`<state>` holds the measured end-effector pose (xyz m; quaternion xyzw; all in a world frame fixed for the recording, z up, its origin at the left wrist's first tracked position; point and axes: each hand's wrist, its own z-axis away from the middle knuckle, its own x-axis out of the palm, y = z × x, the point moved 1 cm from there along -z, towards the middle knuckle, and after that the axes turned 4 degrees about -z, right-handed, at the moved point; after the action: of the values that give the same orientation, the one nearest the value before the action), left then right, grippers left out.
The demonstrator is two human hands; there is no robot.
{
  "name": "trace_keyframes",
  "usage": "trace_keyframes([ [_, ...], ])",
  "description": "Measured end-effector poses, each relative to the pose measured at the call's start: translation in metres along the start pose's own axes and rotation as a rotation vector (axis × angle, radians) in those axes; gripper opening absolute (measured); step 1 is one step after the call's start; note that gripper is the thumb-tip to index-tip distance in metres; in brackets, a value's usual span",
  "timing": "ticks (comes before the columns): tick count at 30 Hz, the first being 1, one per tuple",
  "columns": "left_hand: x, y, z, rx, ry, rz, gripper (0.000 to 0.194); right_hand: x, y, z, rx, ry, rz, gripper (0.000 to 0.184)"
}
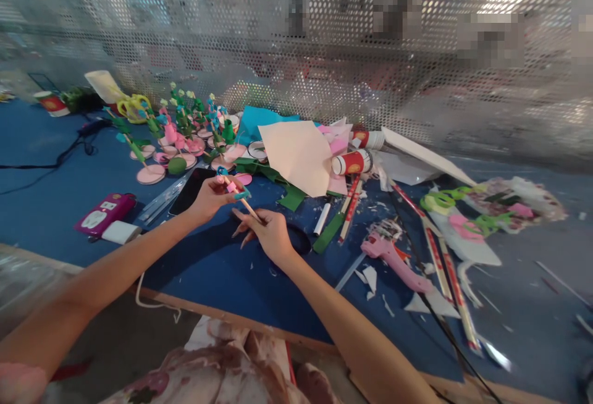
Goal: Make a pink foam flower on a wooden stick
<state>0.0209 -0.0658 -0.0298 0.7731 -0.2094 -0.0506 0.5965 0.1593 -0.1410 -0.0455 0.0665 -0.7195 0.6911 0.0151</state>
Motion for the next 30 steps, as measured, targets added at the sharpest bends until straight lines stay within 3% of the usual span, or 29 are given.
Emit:
trace_keyframes([
  [5, 0.000, 0.001, 0.000, -0.028, 0.027, -0.017, 0.035, -0.005, 0.000, 0.002, -0.125, 0.123, 0.160, 0.031],
  [9, -0.001, 0.002, 0.000, -0.034, 0.011, -0.046, 0.034, -0.005, 0.000, 0.004, -0.154, 0.108, 0.227, 0.033],
  [14, 0.000, 0.000, 0.001, -0.062, -0.044, -0.023, 0.031, 0.002, 0.003, 0.003, -0.077, 0.076, 0.043, 0.044],
  [20, 0.000, -0.008, 0.000, -0.056, -0.037, -0.009, 0.029, 0.007, 0.005, -0.003, 0.079, -0.086, -0.144, 0.052],
  [24, -0.004, -0.012, 0.000, -0.062, 0.022, -0.091, 0.031, 0.003, 0.005, -0.002, 0.023, 0.027, -0.089, 0.044],
  [27, -0.005, -0.011, 0.000, -0.082, 0.046, -0.097, 0.032, 0.000, 0.003, 0.001, -0.079, 0.159, 0.035, 0.041],
  [30, -0.003, -0.008, 0.001, -0.078, 0.036, -0.072, 0.031, -0.003, 0.003, 0.003, -0.133, 0.206, 0.174, 0.032],
])
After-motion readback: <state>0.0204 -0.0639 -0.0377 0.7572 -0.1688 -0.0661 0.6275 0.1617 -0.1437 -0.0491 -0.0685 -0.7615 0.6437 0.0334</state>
